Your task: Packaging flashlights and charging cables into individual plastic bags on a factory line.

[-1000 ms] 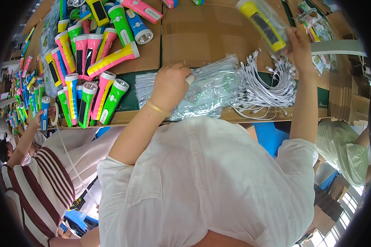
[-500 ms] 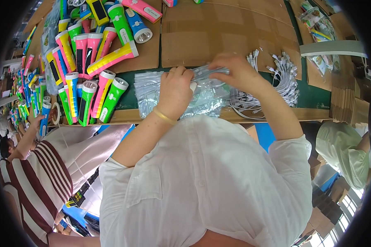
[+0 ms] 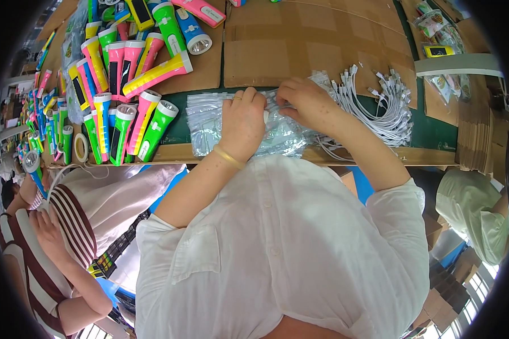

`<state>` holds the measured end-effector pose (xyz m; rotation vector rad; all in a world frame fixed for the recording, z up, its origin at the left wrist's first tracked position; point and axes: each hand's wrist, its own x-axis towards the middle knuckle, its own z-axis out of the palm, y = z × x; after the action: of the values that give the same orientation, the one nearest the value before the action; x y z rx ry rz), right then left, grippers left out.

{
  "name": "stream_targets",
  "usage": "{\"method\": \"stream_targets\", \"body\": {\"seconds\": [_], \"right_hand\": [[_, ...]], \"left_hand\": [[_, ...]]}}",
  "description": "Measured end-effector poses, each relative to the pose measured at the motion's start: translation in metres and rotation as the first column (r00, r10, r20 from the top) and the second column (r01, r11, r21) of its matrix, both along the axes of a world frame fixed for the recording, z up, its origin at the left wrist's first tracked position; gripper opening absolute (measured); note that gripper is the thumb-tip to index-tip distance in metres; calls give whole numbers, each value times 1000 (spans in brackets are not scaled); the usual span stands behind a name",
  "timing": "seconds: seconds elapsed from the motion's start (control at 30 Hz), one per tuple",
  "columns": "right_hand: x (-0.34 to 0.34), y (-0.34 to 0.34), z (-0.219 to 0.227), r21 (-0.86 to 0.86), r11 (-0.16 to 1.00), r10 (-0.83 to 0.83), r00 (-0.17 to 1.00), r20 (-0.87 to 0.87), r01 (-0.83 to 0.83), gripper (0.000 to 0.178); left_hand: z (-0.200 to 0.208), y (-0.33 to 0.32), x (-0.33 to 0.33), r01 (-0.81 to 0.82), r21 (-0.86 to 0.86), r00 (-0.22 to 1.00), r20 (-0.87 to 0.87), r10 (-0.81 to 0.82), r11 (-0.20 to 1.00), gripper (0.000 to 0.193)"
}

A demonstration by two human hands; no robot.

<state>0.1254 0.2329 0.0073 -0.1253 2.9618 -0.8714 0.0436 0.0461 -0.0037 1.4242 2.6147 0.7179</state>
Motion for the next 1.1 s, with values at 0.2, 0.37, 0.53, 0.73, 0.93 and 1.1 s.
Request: {"method": "stream_targets", "body": {"seconds": [0.2,0.37,0.53,0.73,0.93,1.1], "right_hand": [[2,-1,-5,5,1000,-21,1000,7,21,21],[11,-4,-1,-162,986,-29,999,-16,26,22],[14,-8,5,-253,967,-74,989,-128,39,18],[14,3,9,-263,964,-59,994,-93,33,17],[4,-3,4,-200,980,-64,965,-255,12,19],[-14,-34,5,-305,931,118,955,-272,-202,32]], "left_hand": [[-4,-4,5,-6,40,1000,-14,6,999,23],[-5,-8,1,29,144,999,39,-35,989,26],[-11,-14,-1,116,332,983,95,-156,936,17],[3,-34,-11,39,325,960,251,-126,945,16],[10,-63,-20,-160,349,913,409,4,923,12],[13,-66,-18,-207,374,887,462,12,904,15]]}}
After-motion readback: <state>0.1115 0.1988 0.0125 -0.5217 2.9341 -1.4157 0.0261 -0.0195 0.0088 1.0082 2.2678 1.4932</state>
